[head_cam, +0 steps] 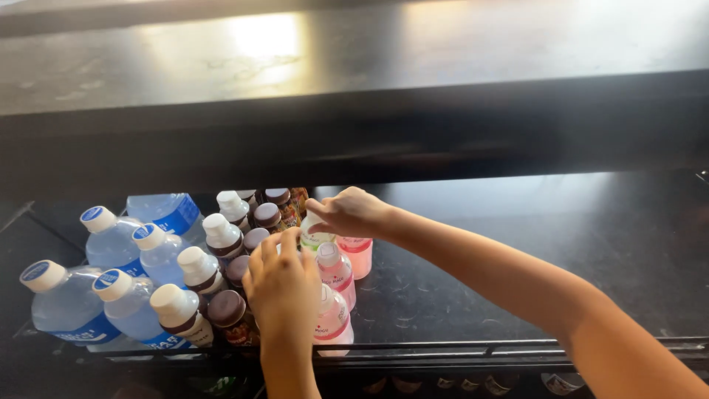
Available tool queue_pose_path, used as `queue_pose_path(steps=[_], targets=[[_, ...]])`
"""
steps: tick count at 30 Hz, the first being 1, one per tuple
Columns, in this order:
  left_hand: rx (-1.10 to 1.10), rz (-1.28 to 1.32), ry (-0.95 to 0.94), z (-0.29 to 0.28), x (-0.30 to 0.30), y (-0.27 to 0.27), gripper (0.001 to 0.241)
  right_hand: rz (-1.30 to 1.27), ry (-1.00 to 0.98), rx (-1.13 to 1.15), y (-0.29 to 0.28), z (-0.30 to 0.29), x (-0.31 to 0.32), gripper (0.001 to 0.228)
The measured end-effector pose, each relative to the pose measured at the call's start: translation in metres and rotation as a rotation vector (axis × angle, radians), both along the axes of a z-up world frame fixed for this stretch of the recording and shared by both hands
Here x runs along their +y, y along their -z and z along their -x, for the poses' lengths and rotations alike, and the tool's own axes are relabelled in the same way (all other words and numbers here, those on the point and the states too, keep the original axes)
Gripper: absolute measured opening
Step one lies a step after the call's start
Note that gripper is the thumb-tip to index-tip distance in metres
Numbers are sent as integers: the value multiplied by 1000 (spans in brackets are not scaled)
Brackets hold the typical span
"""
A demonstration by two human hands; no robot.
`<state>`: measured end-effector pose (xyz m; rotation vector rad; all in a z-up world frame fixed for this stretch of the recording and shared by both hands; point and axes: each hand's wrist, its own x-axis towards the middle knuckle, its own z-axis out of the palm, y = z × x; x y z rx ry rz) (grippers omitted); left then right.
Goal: Stock various bottled and canned beverages from a box onto retail shelves.
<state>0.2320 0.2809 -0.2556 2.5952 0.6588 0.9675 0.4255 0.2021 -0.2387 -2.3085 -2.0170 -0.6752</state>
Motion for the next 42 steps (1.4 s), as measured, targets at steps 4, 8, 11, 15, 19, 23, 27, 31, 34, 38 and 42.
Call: queue_pose_path(steps=[4,8,11,15,19,23,27,31,34,38,42], targets=[[213,-14,144,-14,8,-13,65,-16,-17,45,10,-14,-22,46],[558,93,202,-26,9,-34,69,8,13,45,0,-13,-59,46],[659,119,189,-34,7,-34,61,13,25,76,-11,-5,-88,46],[410,-30,263,-46,8,-23,57,20,72,118,-33,5,-125,42],[360,-6,242,-66,18,-17,59,68,132,132,-46,16,-150,42],[180,-83,313,-75,26,2,51,27,79,134,-46,24,-171,45],[-15,-189,272,-75,30,9,39,9,103,144,-61,44,-193,46],[-140,-195,223,-60,23,-23,45,-62,1,-7,-78,64,-215,50],[-331,-276,212,-60,32,-29,40,63,22,-241,-110,99,-236,51],[-395,-293,256,-46,8,-33,40,45,-43,-233,-166,152,-264,54],[-465,-307,297,-27,-20,-34,42,279,-52,-3,-239,200,-284,51]])
